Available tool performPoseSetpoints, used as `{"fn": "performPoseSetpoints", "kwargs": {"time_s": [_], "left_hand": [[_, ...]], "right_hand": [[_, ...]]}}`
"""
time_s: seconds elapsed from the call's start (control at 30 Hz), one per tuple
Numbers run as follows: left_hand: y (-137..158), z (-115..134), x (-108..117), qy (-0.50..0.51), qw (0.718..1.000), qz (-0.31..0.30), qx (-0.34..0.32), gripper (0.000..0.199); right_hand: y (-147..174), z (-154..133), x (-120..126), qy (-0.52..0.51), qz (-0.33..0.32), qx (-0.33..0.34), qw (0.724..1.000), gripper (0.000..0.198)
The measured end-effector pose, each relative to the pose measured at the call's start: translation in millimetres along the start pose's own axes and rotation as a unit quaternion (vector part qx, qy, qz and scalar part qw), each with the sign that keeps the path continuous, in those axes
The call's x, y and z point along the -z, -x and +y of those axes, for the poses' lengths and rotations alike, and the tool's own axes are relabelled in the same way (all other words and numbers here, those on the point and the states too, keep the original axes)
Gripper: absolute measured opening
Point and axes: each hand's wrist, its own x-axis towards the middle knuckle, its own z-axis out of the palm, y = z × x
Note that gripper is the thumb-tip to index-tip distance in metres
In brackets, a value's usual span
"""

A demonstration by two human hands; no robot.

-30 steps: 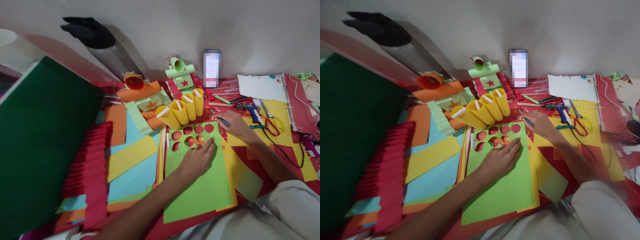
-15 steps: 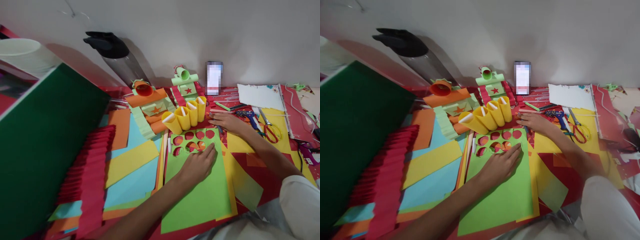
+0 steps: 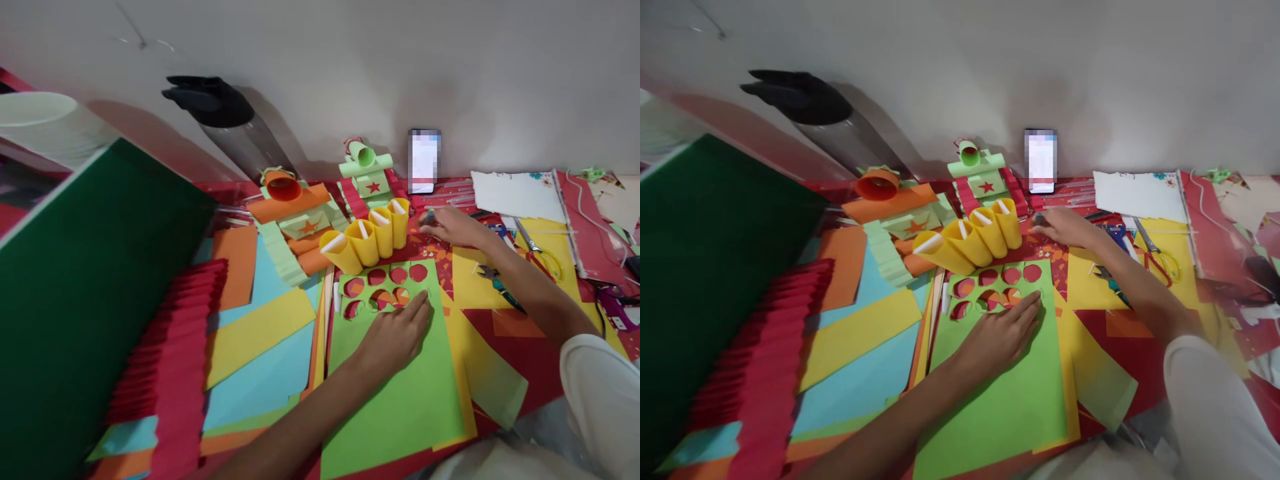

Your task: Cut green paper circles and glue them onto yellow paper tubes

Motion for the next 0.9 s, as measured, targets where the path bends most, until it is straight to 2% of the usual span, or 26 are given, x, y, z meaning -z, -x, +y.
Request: {"fn": "performPoseSetpoints", "kwargs": {"time_s": [0.17,0.33,0.43,0.5,0.53,0.6,0.67,0.8,0.9], "left_hand": [[0.6,-1.2,-2.0,-0.005,1.0,0.008,-0.005,0.042],[0.5,-1.4,-4.2,0.004,1.0,0.004,0.009,0.044],[0.2,-1.2,-5.0,0.009,1.0,0.011,0.011,0.044],[0.1,-1.0,-5.3,0.013,1.0,0.019,0.01,0.043],[0.0,-0.9,-5.3,0.012,1.0,0.021,0.01,0.043],[0.1,-0.6,-5.1,0.005,1.0,0.02,0.008,0.043],[0.2,-0.5,-4.8,-0.002,1.0,0.016,0.004,0.044],[0.0,-0.1,-3.6,0.013,1.0,0.019,0.009,0.042],[-0.4,0.5,-2.3,0.016,1.0,0.015,0.009,0.042]], "right_hand": [[-6.2,5.1,-5.0,0.007,0.035,-0.064,0.997,0.035],[-9.0,11.8,-15.5,-0.057,0.071,-0.091,0.992,0.045],[-7.8,12.6,-7.8,-0.087,0.054,-0.083,0.991,0.041],[-6.0,13.5,4.0,-0.096,0.062,-0.069,0.991,0.029],[-5.1,14.3,10.5,-0.084,0.078,-0.067,0.991,0.022],[-3.9,16.7,21.4,-0.018,0.102,-0.076,0.992,0.02],[-4.5,19.4,24.9,0.071,0.072,-0.079,0.992,0.02],[-11.0,21.9,7.1,0.173,-0.04,-0.064,0.982,0.014],[-16.1,20.3,-11.3,0.204,-0.037,-0.074,0.975,0.016]]}}
